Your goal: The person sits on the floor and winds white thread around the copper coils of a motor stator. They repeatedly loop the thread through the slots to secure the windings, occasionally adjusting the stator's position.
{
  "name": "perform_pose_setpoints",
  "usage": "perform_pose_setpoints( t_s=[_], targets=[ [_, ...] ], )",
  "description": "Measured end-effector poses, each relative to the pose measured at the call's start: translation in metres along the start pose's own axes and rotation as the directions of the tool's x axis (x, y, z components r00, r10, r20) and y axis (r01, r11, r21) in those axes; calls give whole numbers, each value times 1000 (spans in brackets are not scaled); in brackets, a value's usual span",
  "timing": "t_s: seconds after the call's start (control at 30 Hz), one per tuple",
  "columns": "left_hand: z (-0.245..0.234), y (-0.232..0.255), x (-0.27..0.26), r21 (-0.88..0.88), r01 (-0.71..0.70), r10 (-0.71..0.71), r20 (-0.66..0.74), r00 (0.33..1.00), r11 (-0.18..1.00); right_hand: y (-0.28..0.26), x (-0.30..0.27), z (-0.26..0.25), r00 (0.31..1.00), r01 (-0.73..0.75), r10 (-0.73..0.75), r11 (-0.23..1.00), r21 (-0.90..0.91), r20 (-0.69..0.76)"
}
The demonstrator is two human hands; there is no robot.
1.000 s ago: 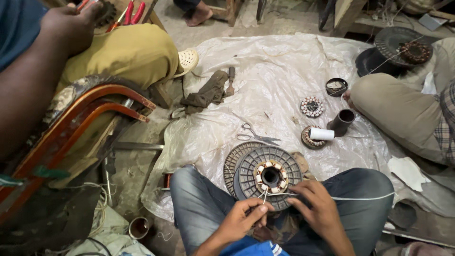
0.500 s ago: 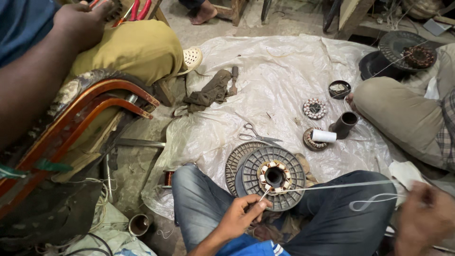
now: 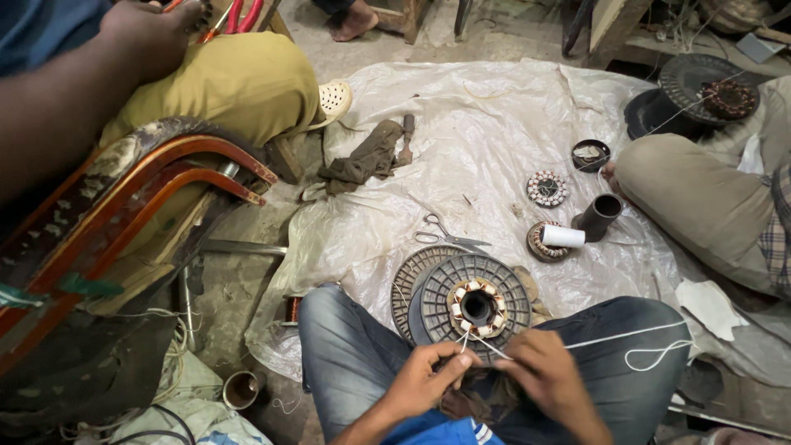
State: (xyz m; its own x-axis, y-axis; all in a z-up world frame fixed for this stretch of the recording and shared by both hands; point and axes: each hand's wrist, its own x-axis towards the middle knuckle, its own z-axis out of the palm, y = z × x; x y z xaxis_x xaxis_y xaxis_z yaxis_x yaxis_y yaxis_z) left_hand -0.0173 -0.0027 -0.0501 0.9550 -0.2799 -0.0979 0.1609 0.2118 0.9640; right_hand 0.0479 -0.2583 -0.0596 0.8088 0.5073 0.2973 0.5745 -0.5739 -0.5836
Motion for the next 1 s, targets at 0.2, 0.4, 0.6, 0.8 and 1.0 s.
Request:
perform_pose_setpoints(
  t_s=[0.2, 0.4, 0.6, 0.8, 1.0],
  targets=[
    [-7, -1, 0, 12, 66, -65, -53, 996, 998, 103, -56, -89, 660, -526, 396, 850, -17, -638],
    [-1, -3, 0, 38, -27, 28, -30, 999, 999, 79, -29, -95, 783, -579, 248, 627, -521, -570],
    [5, -4, -4, 59, -16, 17, -11, 1000, 998, -10, 18, 8, 1000, -16, 19, 969, -248, 11],
    [2, 0, -1, 70, -46, 47, -19, 999, 996, 6, -9, -36, 946, -193, 231, 965, 177, -230],
    [7, 13, 0, 150, -71, 82, -66, 994, 986, 27, -7, -68, 759, -525, 267, 790, -316, -594]
  ],
)
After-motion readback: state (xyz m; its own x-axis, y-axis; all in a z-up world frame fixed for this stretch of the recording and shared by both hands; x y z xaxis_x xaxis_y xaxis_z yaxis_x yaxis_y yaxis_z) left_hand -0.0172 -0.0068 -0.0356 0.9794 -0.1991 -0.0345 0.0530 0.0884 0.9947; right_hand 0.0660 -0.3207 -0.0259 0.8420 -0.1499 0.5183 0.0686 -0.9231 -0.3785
